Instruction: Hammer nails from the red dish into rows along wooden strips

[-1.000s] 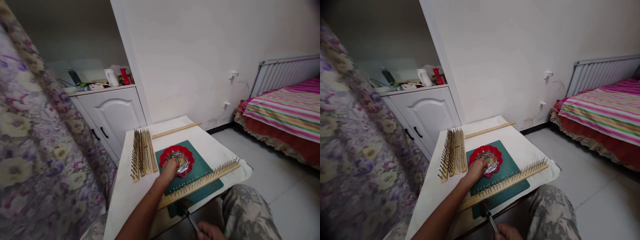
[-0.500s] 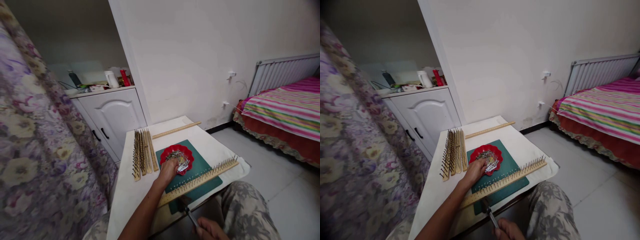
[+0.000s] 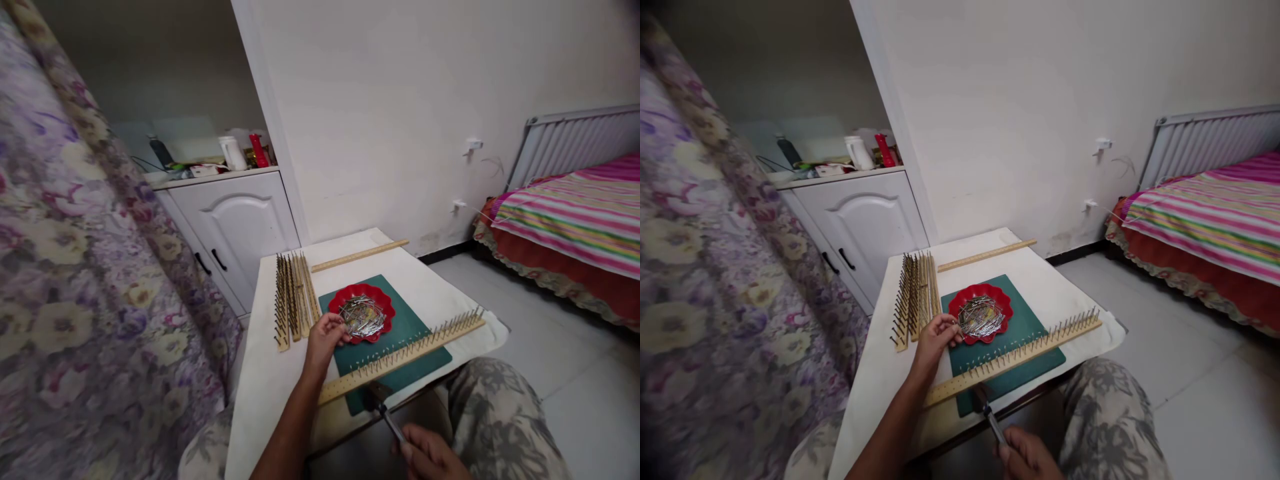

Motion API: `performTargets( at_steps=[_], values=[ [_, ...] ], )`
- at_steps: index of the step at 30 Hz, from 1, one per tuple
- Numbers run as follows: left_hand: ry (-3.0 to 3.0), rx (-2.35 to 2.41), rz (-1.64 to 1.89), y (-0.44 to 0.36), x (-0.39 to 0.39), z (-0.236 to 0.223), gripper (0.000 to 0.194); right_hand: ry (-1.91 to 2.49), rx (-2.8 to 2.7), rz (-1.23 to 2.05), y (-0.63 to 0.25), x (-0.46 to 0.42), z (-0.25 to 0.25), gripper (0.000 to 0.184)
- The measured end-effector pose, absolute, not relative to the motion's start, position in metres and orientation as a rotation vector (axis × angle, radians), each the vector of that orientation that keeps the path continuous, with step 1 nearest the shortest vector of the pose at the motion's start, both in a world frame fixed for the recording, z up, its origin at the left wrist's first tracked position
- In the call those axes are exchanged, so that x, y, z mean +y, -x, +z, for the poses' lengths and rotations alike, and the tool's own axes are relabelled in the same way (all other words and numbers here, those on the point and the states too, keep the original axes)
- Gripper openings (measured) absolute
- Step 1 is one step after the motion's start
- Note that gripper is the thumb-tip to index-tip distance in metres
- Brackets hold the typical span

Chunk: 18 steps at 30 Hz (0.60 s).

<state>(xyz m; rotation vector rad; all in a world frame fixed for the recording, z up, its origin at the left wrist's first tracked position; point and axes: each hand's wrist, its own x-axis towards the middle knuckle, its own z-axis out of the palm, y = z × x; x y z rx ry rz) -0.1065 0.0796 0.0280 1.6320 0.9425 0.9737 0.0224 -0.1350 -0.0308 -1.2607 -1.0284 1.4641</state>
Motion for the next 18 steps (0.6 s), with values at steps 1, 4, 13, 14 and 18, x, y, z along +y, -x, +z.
performTargets(
  at_steps=[1, 4, 13, 14, 18],
  values=[
    [-1.532, 0.931, 0.99, 0.113, 0.071, 0.029, 0.021, 1.264, -1.024, 1.481, -0.021, -0.136, -0.03, 0.057],
    [-1.344, 0.923, 0.99, 0.128, 0.043, 0.029, 0.022, 1.286, -0.977, 1.487, -0.019, -0.138, -0.031, 0.052],
    [-1.219, 0.957, 0.915, 0.137, -0.014, 0.005, 0.022, 1.28, -1.044, 1.48, -0.017, -0.14, -0.027, 0.052],
    [-1.234, 0.966, 0.901, 0.137, -0.015, 0.003, 0.021, 1.279, -1.046, 1.475, -0.016, -0.14, -0.027, 0.052],
    [-1.31, 0.98, 0.78, 0.141, -0.023, -0.005, 0.017, 1.293, -1.047, 1.492, -0.016, -0.141, -0.031, 0.05]
  ],
)
